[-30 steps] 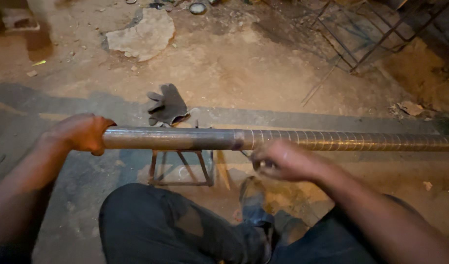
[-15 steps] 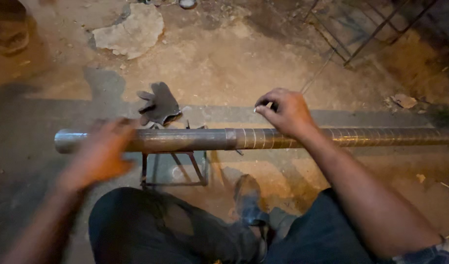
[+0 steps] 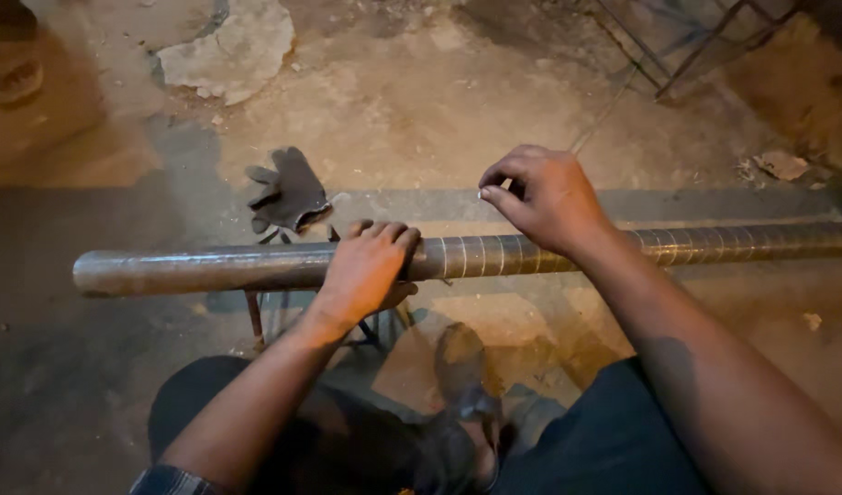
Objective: The person marks a long metal pipe with a white marker while it rests on a small metal stand. They repeatedly rotate the pipe and draw lines along its length, creating evenly spaced markings.
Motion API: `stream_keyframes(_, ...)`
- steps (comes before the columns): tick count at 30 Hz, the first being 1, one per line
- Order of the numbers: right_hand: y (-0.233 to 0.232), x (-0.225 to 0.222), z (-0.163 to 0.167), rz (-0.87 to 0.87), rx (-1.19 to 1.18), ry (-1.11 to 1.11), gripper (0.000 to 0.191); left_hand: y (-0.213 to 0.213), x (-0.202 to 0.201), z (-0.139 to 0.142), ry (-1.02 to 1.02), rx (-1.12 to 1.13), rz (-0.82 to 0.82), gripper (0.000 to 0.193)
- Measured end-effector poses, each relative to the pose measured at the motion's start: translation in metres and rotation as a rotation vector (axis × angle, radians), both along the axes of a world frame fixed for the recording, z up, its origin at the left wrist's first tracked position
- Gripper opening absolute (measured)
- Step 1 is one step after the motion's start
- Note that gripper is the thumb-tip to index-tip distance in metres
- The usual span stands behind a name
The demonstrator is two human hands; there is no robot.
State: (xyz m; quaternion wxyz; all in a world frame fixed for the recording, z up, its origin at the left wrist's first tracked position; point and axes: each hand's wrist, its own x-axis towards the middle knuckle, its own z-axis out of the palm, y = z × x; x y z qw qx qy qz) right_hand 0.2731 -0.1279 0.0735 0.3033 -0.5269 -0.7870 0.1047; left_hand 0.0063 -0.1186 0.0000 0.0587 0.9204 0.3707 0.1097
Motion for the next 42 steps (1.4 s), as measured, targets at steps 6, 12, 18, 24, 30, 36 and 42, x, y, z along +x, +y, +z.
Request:
stream_keyframes(6, -0.007, 0.007, 0.021, -0.034, -0.035, 0.019, 0.016, 0.005, -0.005, -0.006, -0.011, -0.055, -0.015, 0.070)
stream_keyframes(12, -0.022, 0.009, 0.044, -0.049, -0.028, 0.062, 0.015, 0.007, -0.008, -0.011, -0.058, -0.020, -0.046, 0.067)
stream_keyframes(18, -0.026, 0.011, 0.049, -0.047, 0.000, 0.056, 0.014, 0.006, -0.008, -0.012, -0.049, 0.008, -0.055, 0.070)
stream_keyframes(24, -0.022, 0.010, 0.048, -0.064, -0.026, 0.052, 0.015, 0.007, -0.007, -0.013, -0.047, -0.017, -0.046, 0.070)
stream_keyframes(30, -0.024, 0.011, 0.047, -0.051, -0.013, 0.056, 0.014, 0.012, -0.007, -0.010, -0.049, -0.047, -0.074, 0.068)
stream_keyframes(36, -0.022, 0.016, 0.042, -0.055, -0.015, 0.066, 0.013, 0.018, -0.005, -0.005, 0.000, -0.153, -0.033, 0.066)
stream_keyframes(42, -0.019, 0.023, 0.028, -0.086, -0.075, 0.084, 0.017, 0.015, -0.003, 0.004, -0.019, -0.208, 0.026, 0.073)
